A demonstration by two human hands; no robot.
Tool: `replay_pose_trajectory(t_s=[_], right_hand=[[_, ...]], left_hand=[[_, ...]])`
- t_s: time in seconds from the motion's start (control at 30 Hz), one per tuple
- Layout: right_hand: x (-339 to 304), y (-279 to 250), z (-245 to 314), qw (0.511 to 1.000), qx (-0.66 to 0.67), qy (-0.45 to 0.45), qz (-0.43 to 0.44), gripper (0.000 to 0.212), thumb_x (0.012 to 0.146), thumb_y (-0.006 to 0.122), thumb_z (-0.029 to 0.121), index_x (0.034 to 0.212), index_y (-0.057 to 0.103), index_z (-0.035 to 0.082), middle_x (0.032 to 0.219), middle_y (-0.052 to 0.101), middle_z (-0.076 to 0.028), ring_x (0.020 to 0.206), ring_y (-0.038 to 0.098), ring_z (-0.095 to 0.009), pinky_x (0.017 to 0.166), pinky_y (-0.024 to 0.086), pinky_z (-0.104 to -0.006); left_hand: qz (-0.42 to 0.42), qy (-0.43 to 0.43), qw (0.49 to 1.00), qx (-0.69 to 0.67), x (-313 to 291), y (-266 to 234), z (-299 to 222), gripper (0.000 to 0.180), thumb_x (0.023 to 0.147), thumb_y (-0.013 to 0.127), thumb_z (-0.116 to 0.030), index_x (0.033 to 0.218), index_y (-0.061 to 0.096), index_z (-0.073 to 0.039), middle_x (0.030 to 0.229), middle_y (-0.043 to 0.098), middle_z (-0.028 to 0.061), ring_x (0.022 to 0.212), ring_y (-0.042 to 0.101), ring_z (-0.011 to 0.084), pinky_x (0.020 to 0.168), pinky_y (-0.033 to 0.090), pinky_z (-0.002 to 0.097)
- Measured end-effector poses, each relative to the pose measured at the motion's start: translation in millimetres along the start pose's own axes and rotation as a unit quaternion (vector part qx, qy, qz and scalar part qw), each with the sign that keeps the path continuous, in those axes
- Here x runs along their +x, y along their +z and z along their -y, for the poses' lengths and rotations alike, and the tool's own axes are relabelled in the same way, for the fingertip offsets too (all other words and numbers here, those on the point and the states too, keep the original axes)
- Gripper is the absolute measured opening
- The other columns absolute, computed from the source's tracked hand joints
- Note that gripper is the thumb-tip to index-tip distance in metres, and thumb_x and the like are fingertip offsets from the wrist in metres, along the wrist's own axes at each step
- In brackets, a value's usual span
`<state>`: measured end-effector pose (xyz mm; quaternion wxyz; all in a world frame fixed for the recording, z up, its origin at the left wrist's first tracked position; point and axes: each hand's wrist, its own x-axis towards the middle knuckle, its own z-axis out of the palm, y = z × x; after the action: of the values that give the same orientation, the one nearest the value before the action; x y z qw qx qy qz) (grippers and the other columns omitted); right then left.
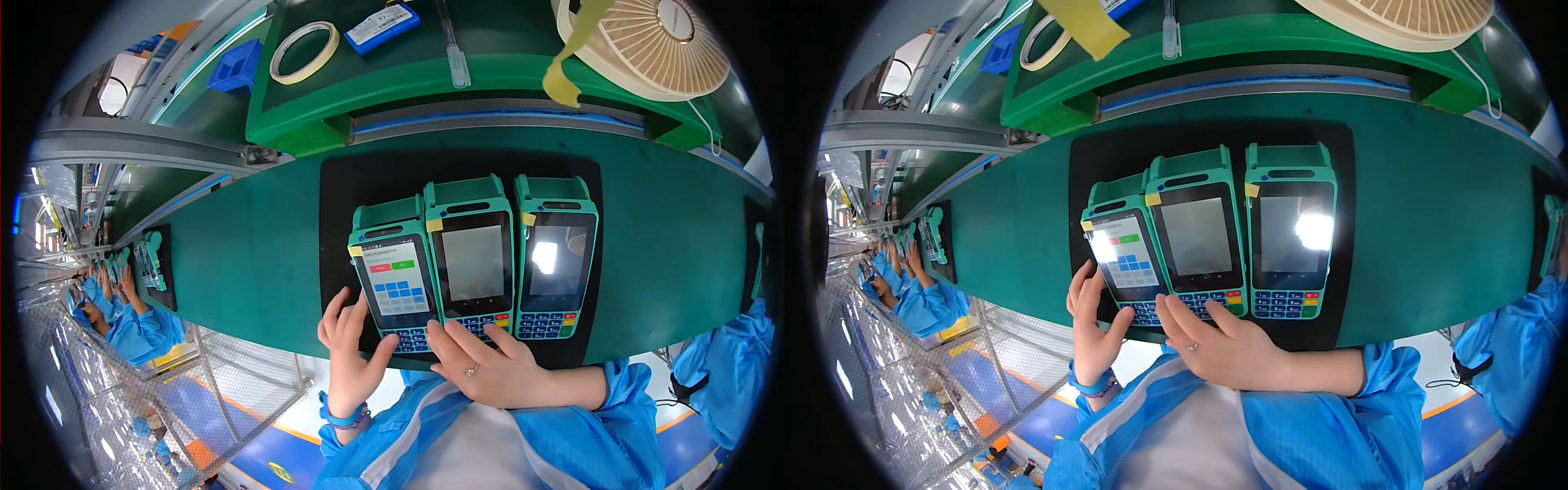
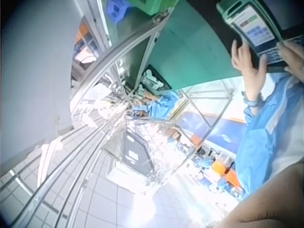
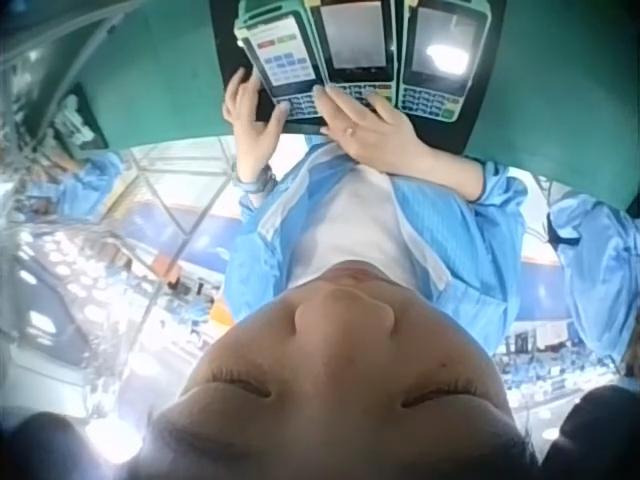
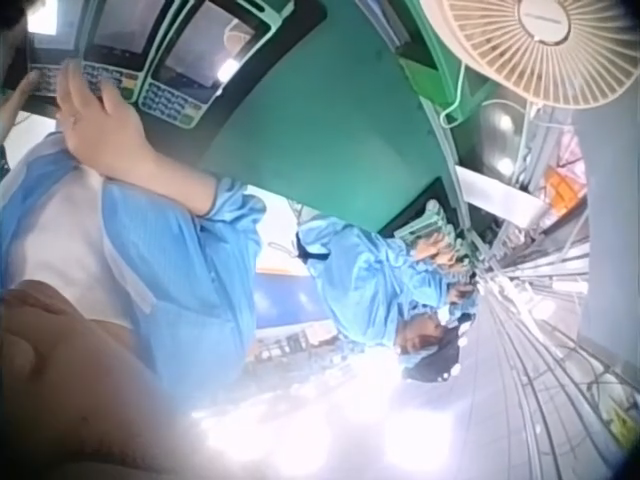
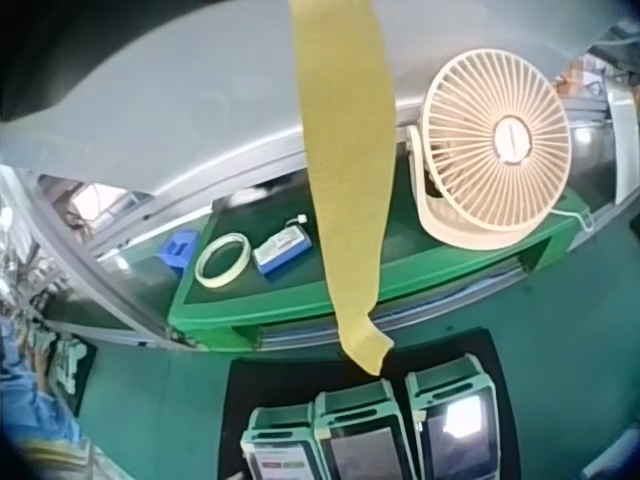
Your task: The person tests the software and functionality of handheld electronic terminals on an assembly line by hand.
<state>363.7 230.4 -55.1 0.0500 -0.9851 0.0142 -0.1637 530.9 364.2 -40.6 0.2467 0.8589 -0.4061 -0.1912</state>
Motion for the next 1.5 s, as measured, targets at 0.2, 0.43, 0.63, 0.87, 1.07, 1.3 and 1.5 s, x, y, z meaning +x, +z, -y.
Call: replay_pose_trajectory(t_s=[0.2,0.43,0.63,0.87,1.07,1.3,1.5], right_hand=[[-3.2,1.4,-0.9,0.998,-0.022,-0.061,0.017,0.038,0.087,0.055,0.037,0.111,0.063,0.008,0.125,0.054,-0.004,0.121,0.039,-0.016,0.093,0.029,-0.0296],[-1.5,5.1,4.6,1.0,-0.017,-0.024,0.011,0.039,0.088,0.054,0.037,0.114,0.062,0.01,0.127,0.052,-0.002,0.122,0.037,-0.015,0.093,0.029,-0.0297],[-1.7,6.3,1.2,0.999,-0.005,-0.048,0.019,0.04,0.088,0.054,0.04,0.114,0.062,0.01,0.126,0.053,-0.002,0.121,0.038,-0.014,0.092,0.029,-0.0298],[-2.5,2.4,1.2,1.0,0.01,-0.001,-0.008,0.046,0.087,0.053,0.046,0.111,0.063,0.008,0.124,0.055,-0.002,0.119,0.04,-0.014,0.087,0.032,-0.0264],[-5.4,6.4,0.9,0.999,-0.023,-0.043,-0.011,0.043,0.088,0.052,0.044,0.111,0.064,0.01,0.126,0.053,-0.002,0.121,0.038,-0.016,0.09,0.031,-0.0294],[-6.3,7.2,5.0,0.999,-0.019,-0.045,0.018,0.042,0.088,0.052,0.043,0.116,0.061,0.012,0.128,0.051,-0.002,0.123,0.035,-0.016,0.095,0.025,-0.0322],[-10.9,5.5,2.9,0.998,-0.024,-0.049,-0.034,0.041,0.086,0.054,0.044,0.111,0.064,0.013,0.126,0.054,-0.001,0.122,0.037,-0.016,0.096,0.026,-0.0325]], left_hand=[[0.028,0.008,0.999,-0.028,-0.1,-7.3,0.3,0.056,0.073,0.065,-0.008,0.126,0.049,-0.003,0.11,0.057,0.0097,0.127,0.032,0.0312,0.103,0.016,0.0425],[-0.001,-0.008,1.0,-0.029,-5.9,4.0,-4.9,0.067,0.068,0.071,-0.013,0.129,0.045,-0.003,0.121,0.05,0.0122,0.128,0.029,0.0303,0.102,0.016,0.0417],[-0.024,-0.018,0.999,0.017,-7.8,10.0,-10.4,0.072,0.067,0.071,-0.015,0.131,0.041,-0.002,0.128,0.045,0.0133,0.129,0.027,0.0305,0.103,0.015,0.0421],[0.015,0.03,0.999,-0.02,-5.2,-7.3,0.1,0.054,0.073,0.064,-0.006,0.124,0.05,0.0,0.125,0.053,0.0113,0.133,0.028,0.0329,0.107,0.008,0.0469],[0.005,0.027,1.0,-0.006,-6.1,-3.6,0.6,0.054,0.072,0.064,-0.007,0.124,0.05,0.0,0.126,0.052,0.0114,0.133,0.027,0.0323,0.107,0.008,0.047],[0.005,0.037,0.999,-0.026,-8.5,-1.4,0.5,0.061,0.07,0.068,-0.012,0.126,0.047,0.001,0.126,0.051,0.0141,0.133,0.027,0.0332,0.107,0.006,0.0473],[-0.018,0.062,0.997,0.039,-9.7,4.5,1.4,0.066,0.069,0.07,-0.016,0.127,0.045,0.002,0.123,0.052,0.0153,0.133,0.026,0.0341,0.107,0.003,0.0484]])
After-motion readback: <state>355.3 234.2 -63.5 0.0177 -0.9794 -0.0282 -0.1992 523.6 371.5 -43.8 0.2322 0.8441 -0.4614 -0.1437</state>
